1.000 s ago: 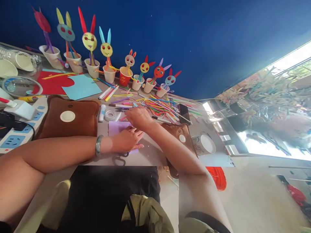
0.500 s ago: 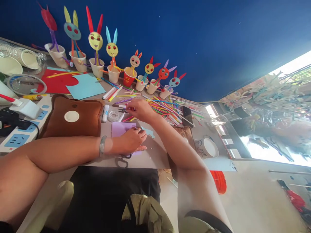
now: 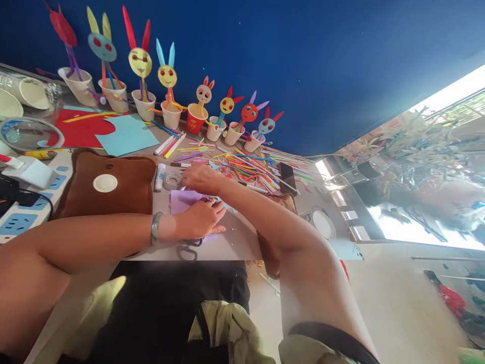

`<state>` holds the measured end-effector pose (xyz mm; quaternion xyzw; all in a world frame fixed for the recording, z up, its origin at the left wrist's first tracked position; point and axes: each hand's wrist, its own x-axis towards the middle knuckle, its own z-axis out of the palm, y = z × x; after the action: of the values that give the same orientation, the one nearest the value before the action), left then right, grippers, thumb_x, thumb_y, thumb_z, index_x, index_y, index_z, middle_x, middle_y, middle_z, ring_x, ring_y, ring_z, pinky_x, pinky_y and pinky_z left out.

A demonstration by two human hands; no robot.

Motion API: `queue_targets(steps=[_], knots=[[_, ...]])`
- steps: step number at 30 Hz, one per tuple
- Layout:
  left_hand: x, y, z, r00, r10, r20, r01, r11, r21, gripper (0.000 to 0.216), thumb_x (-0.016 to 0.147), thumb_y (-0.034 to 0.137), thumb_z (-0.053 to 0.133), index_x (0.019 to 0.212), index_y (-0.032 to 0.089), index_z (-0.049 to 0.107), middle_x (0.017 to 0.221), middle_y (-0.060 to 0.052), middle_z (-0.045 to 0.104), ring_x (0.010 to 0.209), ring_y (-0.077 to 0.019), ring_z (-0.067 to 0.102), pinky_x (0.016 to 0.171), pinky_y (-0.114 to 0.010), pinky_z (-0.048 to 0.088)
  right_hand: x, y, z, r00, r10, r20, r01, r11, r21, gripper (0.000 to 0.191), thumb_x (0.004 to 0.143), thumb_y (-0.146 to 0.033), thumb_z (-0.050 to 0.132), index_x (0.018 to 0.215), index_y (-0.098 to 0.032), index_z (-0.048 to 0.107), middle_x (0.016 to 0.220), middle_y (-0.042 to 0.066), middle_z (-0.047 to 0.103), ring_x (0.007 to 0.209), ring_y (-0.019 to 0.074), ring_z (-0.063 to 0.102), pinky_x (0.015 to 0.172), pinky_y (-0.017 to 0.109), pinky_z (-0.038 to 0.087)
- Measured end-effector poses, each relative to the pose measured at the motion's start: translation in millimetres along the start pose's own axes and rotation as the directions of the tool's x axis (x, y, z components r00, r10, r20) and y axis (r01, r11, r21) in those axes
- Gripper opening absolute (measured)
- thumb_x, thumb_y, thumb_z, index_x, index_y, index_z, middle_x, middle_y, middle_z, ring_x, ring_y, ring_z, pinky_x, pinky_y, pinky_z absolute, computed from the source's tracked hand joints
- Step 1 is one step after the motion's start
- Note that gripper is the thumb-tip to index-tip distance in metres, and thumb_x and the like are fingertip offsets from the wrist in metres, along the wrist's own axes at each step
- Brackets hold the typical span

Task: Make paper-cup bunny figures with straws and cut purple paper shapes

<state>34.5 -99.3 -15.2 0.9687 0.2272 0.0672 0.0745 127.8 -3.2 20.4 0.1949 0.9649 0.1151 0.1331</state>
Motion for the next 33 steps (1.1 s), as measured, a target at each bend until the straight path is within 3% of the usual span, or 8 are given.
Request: queue_targets(steps=[3, 6, 10, 14, 21, 29, 33], knots=[[0, 1, -2, 1.000, -0.014, 0.024, 0.013, 1.000, 0.019, 0.048, 0.100, 0.048, 0.048, 0.119, 0.006, 0.063, 0.119, -0.019, 0.064, 0.102, -0.0303, 0.061, 0.077, -0.038, 0.040, -7, 6, 1, 0.997, -0.049, -0.064, 0.046, 0.997, -0.060, 0.029, 0.099, -0.007, 0.044, 0.086, -0.013, 0.069, 0.080, 0.007, 0.066, 0.076, 0.0182, 0.055, 0.074, 0.033, 0.037], [0, 2, -2, 1.000, -0.011, 0.018, 0.010, 0.999, 0.052, 0.049, 0.100, 0.048, 0.048, 0.120, 0.006, 0.061, 0.120, -0.020, 0.063, 0.103, -0.0309, 0.060, 0.076, -0.038, 0.040, -16, 13, 7, 0.991, -0.016, -0.135, 0.000, 0.993, -0.116, 0.034, 0.101, -0.006, 0.038, 0.086, -0.013, 0.068, 0.080, 0.008, 0.066, 0.075, 0.0179, 0.054, 0.074, 0.034, 0.036], [0, 3, -1, 1.000, -0.018, 0.010, 0.018, 0.998, 0.064, 0.050, 0.100, 0.050, 0.048, 0.120, 0.006, 0.061, 0.122, -0.021, 0.062, 0.105, -0.0314, 0.060, 0.078, -0.039, 0.042, -19, 12, 19, 0.986, 0.023, -0.163, -0.033, 0.998, -0.061, 0.026, 0.101, -0.010, 0.042, 0.097, -0.013, 0.068, 0.080, 0.006, 0.065, 0.071, 0.0168, 0.052, 0.068, 0.033, 0.033], [0, 4, -2, 0.998, -0.049, 0.047, 0.045, 0.996, 0.074, 0.053, 0.101, 0.048, 0.047, 0.128, 0.004, 0.058, 0.131, -0.024, 0.059, 0.114, -0.0319, 0.060, 0.082, -0.038, 0.044, -11, 2, 22, 0.992, 0.004, -0.128, -0.007, 1.000, -0.023, 0.023, 0.101, -0.012, 0.044, 0.100, -0.013, 0.067, 0.080, 0.006, 0.065, 0.072, 0.0170, 0.054, 0.068, 0.032, 0.034], [2, 5, -6, 0.995, -0.070, 0.066, 0.066, 0.996, 0.053, 0.052, 0.100, 0.049, 0.048, 0.127, 0.006, 0.060, 0.123, -0.022, 0.063, 0.109, -0.0314, 0.062, 0.082, -0.039, 0.045, -4, 0, 9, 0.995, -0.075, -0.066, 0.070, 0.995, -0.066, 0.027, 0.098, -0.002, 0.041, 0.091, -0.012, 0.065, 0.083, 0.007, 0.067, 0.075, 0.0173, 0.058, 0.071, 0.033, 0.039], [2, 4, -3, 0.996, -0.059, 0.061, 0.054, 0.996, 0.072, 0.055, 0.100, 0.048, 0.047, 0.132, 0.005, 0.057, 0.130, -0.023, 0.060, 0.110, -0.0321, 0.060, 0.083, -0.039, 0.043, 0, -3, 3, 0.999, -0.036, 0.015, 0.037, 0.996, -0.081, 0.026, 0.097, -0.002, 0.043, 0.092, -0.011, 0.067, 0.083, 0.008, 0.069, 0.077, 0.0188, 0.060, 0.072, 0.033, 0.040], [1, 5, -8, 0.996, -0.051, 0.071, 0.046, 0.996, 0.070, 0.054, 0.100, 0.049, 0.047, 0.131, 0.006, 0.056, 0.130, -0.022, 0.059, 0.110, -0.0319, 0.060, 0.081, -0.039, 0.043, -6, 7, 1, 0.997, -0.051, -0.056, 0.045, 0.993, -0.105, 0.030, 0.099, -0.004, 0.040, 0.090, -0.013, 0.067, 0.081, 0.007, 0.067, 0.076, 0.0182, 0.058, 0.073, 0.033, 0.039]])
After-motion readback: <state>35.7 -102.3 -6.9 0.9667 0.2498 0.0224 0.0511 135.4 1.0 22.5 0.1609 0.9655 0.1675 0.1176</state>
